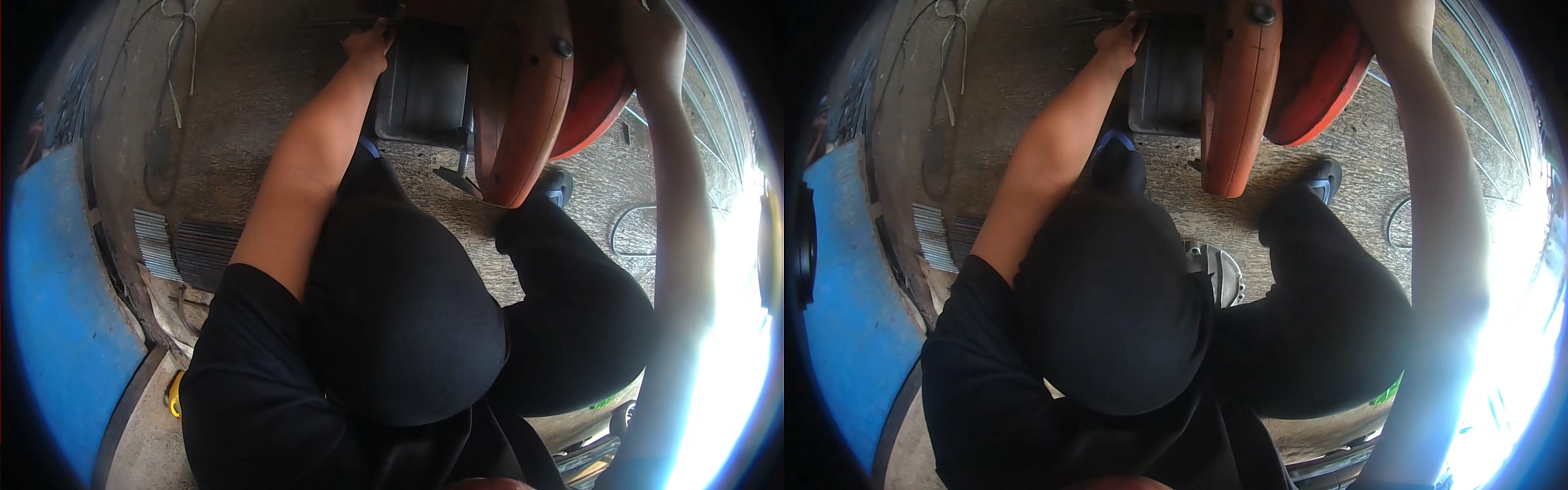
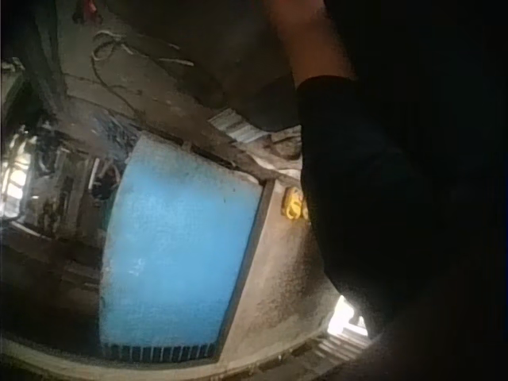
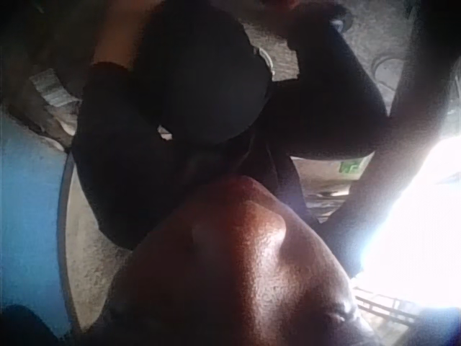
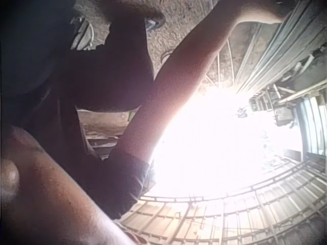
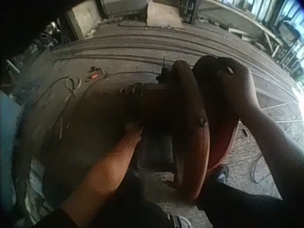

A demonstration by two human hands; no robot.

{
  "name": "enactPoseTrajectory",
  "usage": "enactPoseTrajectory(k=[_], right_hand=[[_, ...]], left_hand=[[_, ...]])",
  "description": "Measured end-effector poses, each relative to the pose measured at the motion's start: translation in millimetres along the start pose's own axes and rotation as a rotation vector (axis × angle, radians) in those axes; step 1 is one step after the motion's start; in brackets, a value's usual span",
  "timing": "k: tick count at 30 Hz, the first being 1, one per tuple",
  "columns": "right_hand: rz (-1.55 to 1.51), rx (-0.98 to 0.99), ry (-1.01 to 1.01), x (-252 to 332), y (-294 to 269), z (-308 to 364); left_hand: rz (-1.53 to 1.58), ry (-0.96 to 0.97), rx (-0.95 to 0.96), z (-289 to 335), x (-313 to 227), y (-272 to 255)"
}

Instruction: Cut a metal pipe using a power chop saw for fabrication.

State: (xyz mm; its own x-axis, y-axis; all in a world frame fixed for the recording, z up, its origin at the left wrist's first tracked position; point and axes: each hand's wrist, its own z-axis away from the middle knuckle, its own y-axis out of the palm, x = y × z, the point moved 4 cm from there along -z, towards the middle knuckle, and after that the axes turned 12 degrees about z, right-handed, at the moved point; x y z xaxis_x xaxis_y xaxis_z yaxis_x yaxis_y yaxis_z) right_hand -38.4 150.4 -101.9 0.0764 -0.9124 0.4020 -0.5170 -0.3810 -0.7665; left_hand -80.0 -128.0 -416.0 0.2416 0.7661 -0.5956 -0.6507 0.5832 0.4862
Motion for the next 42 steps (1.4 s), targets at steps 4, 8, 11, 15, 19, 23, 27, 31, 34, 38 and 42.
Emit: enactPoseTrajectory(k=[4,8,11,15,19,23,27,31,34,38,42], right_hand=[[-0.003,0.014,0.021,-1,-4,-1],[-0.026,0.018,-0.009,-5,8,-7],[0.011,-0.032,0.006,-16,5,-8],[0.066,-0.038,0.014,-5,-7,-1],[0.027,-0.057,-0.013,2,2,-6],[0.062,-0.05,0.018,17,-10,-1],[0.085,-0.133,-0.029,-2,-3,4],[-0.091,-0.061,0.155,18,-15,31],[-0.119,-0.09,0.115,25,-22,47],[-0.143,-0.096,0.155,3,-17,51],[-0.191,-0.051,0.137,12,-28,60]], left_hand=[[-0.032,-0.037,-0.015,1,6,6],[-0.435,0.104,-0.033,-22,-3,-17],[-0.097,-0.091,-0.065,-43,-13,-64],[0.164,-0.015,-0.193,-54,-64,-157],[0.269,0.03,-0.317,-39,-113,-258],[0.053,-0.145,-0.358,0,-117,-264],[-0.867,-0.19,0.111,39,-157,-157],[-1.556,0.091,0.561,138,-189,-6],[-1.957,0.028,0.852,189,-159,38],[-2.59,0.244,1.311,218,-45,27],[-1.902,-0.174,0.558,221,77,-18]])
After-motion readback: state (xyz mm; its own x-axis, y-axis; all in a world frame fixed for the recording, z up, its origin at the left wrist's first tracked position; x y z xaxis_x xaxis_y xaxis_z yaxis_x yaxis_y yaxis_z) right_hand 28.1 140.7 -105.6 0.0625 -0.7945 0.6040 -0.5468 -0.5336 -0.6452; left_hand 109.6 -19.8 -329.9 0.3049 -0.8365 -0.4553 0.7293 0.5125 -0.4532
